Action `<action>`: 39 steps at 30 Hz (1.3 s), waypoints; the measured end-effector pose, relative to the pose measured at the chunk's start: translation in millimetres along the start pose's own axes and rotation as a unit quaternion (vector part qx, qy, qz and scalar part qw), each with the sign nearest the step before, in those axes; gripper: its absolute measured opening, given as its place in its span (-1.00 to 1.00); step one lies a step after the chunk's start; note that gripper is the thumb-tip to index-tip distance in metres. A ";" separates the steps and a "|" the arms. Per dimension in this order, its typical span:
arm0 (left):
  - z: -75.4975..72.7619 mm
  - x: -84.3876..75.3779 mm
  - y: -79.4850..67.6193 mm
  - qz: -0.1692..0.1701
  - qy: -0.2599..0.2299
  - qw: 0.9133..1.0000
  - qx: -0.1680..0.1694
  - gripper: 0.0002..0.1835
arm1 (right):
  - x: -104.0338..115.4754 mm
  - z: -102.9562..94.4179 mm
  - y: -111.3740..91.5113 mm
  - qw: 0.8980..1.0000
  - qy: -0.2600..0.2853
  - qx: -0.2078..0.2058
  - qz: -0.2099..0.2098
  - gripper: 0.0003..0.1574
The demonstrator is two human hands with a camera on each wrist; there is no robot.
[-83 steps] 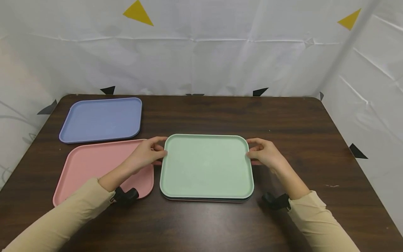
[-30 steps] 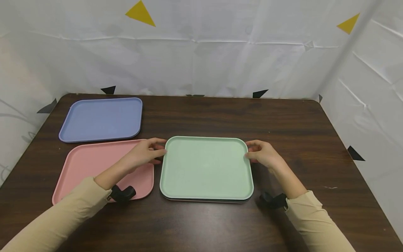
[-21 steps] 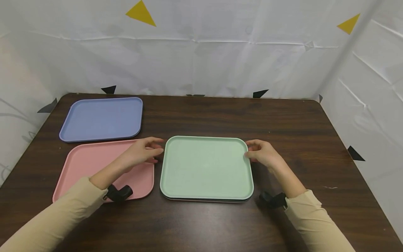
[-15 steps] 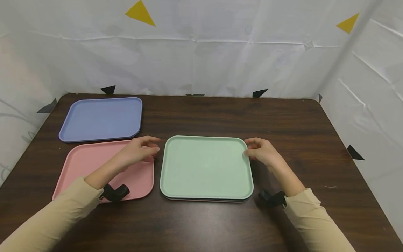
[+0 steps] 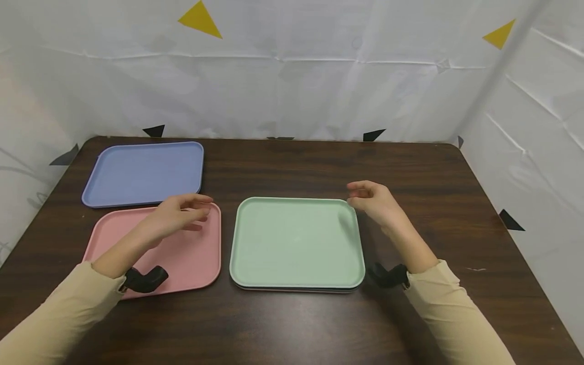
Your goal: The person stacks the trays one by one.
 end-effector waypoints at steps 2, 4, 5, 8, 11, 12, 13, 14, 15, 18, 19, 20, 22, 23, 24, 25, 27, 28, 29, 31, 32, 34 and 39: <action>-4.4 0.1 -3.9 0.004 0.004 1.000 -0.002 -0.50 | 9.7 3.6 0.6 1.000 0.005 0.007 -0.011 -0.35; -9.3 1.2 -7.0 0.007 0.009 1.000 -0.004 -0.50 | 19.3 8.4 1.6 1.000 0.009 0.015 -0.019 -0.36; -11.6 1.7 -8.7 0.009 0.011 1.000 -0.005 -0.50 | 24.1 11.3 2.1 0.999 0.012 0.020 -0.023 -0.36; -18.5 4.1 -13.8 0.009 0.019 1.000 -0.008 -0.49 | 38.2 20.9 3.6 0.999 0.017 0.033 -0.031 -0.37; -26.1 7.5 -19.8 0.004 0.028 0.999 -0.015 -0.48 | 52.4 31.4 6.4 0.998 0.020 0.043 -0.043 -0.39; -28.7 8.8 -22.1 0.003 0.031 0.999 -0.018 -0.48 | 57.1 35.0 7.5 0.998 0.022 0.047 -0.047 -0.41; -31.4 10.5 -24.4 0.001 0.033 0.999 -0.021 -0.47 | 61.6 38.8 8.5 0.997 0.024 0.051 -0.052 -0.41; -34.0 12.2 -26.6 -0.001 0.035 0.999 -0.024 -0.47 | 65.8 42.3 9.7 0.997 0.027 0.055 -0.055 -0.43; -36.8 13.8 -29.0 -0.002 0.038 0.999 -0.026 -0.47 | 69.8 46.0 10.9 0.996 0.031 0.059 -0.057 -0.44; -44.7 19.4 -35.3 -0.002 0.046 0.998 -0.034 -0.46 | 81.7 57.9 14.5 0.994 0.039 0.074 -0.069 -0.46; -47.4 21.3 -37.2 -0.003 0.048 0.998 -0.037 -0.46 | 85.5 62.0 15.7 0.993 0.042 0.079 -0.072 -0.46; -50.2 23.1 -39.2 -0.004 0.049 0.998 -0.039 -0.45 | 89.3 66.1 17.0 0.993 0.044 0.085 -0.075 -0.46; -56.1 27.3 -43.0 -0.008 0.053 0.998 -0.043 -0.44 | 97.4 75.3 19.4 0.991 0.049 0.096 -0.082 -0.45; -59.2 29.4 -45.0 -0.010 0.054 0.997 -0.044 -0.43 | 101.2 79.9 20.3 0.990 0.051 0.101 -0.084 -0.45; -62.4 31.8 -46.8 -0.011 0.056 0.997 -0.045 -0.43 | 104.7 84.5 21.0 0.989 0.055 0.104 -0.084 -0.45; -65.9 34.4 -48.5 -0.013 0.058 0.997 -0.047 -0.43 | 108.2 89.3 21.8 0.989 0.057 0.108 -0.085 -0.44; -72.4 40.2 -52.4 -0.019 0.063 0.997 -0.050 -0.42 | 114.1 99.4 24.2 0.988 0.060 0.116 -0.087 -0.44; -75.4 43.2 -54.3 -0.020 0.065 0.996 -0.052 -0.43 | 116.6 104.5 25.9 0.987 0.060 0.119 -0.088 -0.44; -78.4 46.3 -56.2 -0.022 0.068 0.996 -0.054 -0.43 | 118.9 109.6 27.5 0.987 0.059 0.122 -0.090 -0.44; -84.4 52.9 -60.1 -0.026 0.071 0.995 -0.058 -0.42 | 122.2 120.0 31.5 0.986 0.059 0.129 -0.091 -0.44; -87.3 55.9 -62.2 -0.029 0.073 0.995 -0.061 -0.41 | 123.9 125.3 33.4 0.985 0.058 0.133 -0.090 -0.44; -93.3 61.6 -65.8 -0.030 0.074 0.995 -0.067 -0.40 | 126.6 135.5 36.7 0.985 0.056 0.138 -0.089 -0.43; -107.6 73.3 -74.2 -0.032 0.068 0.994 -0.083 -0.41 | 131.8 158.1 42.3 0.984 0.060 0.148 -0.081 -0.42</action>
Point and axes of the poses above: each hand's wrist, its own y-axis towards the middle knuckle, its own z-axis out of the palm, x = y × z, the point moved 8 cm from there along y, towards the middle knuckle, and after that the axes turned 10 degrees about x, right-handed, at the moved point
